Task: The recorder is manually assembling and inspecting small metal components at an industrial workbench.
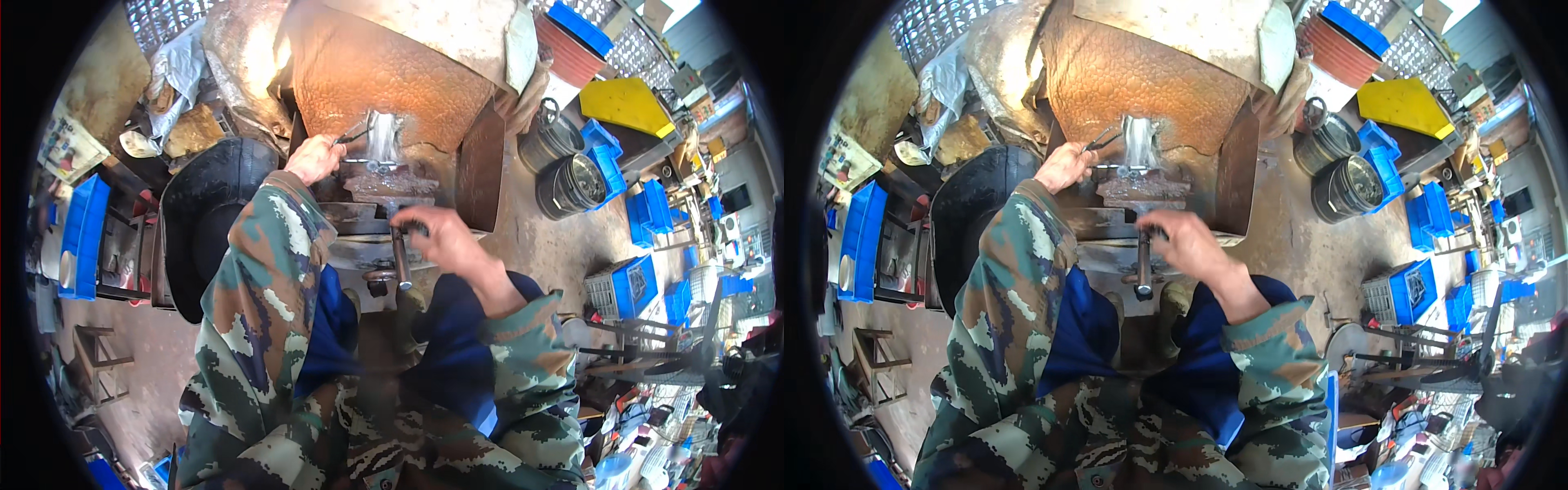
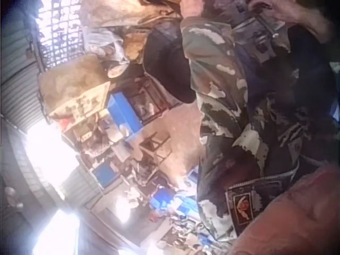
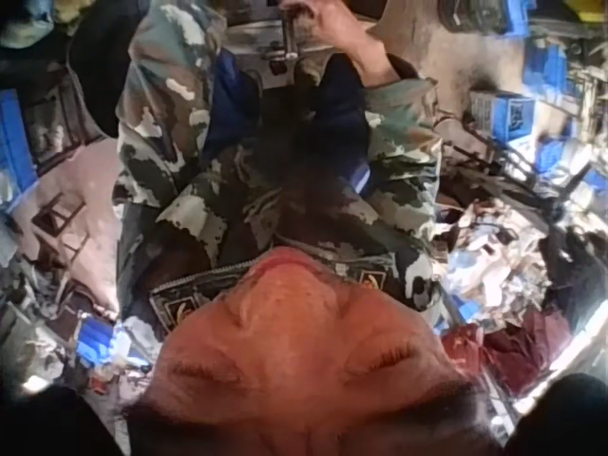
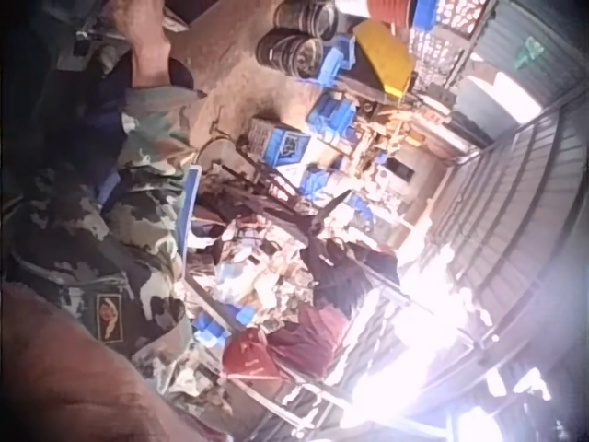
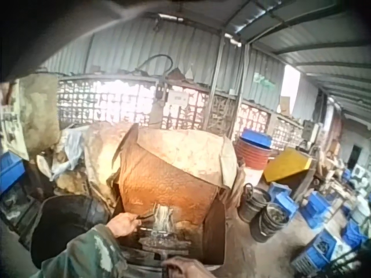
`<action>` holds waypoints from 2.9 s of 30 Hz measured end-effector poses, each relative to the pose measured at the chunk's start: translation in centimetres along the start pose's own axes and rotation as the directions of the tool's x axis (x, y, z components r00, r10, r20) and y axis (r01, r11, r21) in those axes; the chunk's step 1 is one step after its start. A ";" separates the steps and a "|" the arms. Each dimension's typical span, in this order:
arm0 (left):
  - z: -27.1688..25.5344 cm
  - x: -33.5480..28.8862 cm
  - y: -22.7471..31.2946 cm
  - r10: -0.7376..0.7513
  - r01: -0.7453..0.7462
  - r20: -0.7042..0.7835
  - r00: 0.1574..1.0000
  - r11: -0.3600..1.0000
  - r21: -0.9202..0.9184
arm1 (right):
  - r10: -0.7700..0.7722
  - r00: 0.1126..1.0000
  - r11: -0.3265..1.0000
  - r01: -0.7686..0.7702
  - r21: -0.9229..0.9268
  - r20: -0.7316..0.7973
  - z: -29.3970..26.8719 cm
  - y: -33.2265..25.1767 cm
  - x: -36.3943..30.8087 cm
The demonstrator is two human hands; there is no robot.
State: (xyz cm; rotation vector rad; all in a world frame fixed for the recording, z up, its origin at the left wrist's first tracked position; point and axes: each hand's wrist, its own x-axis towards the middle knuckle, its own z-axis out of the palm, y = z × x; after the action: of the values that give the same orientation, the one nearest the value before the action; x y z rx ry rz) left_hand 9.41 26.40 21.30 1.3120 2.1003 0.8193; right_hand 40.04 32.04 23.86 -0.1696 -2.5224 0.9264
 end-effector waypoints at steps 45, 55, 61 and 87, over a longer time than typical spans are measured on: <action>-1.1 -1.9 4.5 0.097 -0.172 -0.383 0.919 0.971 -0.168 | 0.572 0.785 0.644 -0.253 0.721 -0.236 -0.8 5.6 18.8; -0.4 -1.7 5.4 -0.009 -0.064 -0.314 0.950 0.973 -0.221 | 0.565 0.754 0.724 -0.258 0.640 -0.335 -0.9 7.1 18.6; 0.3 -1.1 4.9 0.040 -0.129 -0.318 0.947 0.956 -0.264 | 0.542 0.757 0.748 -0.235 0.621 -0.366 -1.1 7.8 18.4; -0.7 -1.2 4.0 0.074 -0.135 -0.337 0.939 0.978 -0.160 | 0.463 0.792 0.829 -0.228 0.511 -0.398 -0.6 8.3 18.8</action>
State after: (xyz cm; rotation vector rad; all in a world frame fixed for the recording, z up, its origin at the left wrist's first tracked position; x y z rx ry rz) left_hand 11.82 26.50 24.80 1.2672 2.1527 1.3243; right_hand 23.21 43.74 25.83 -0.6749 -1.7612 1.3668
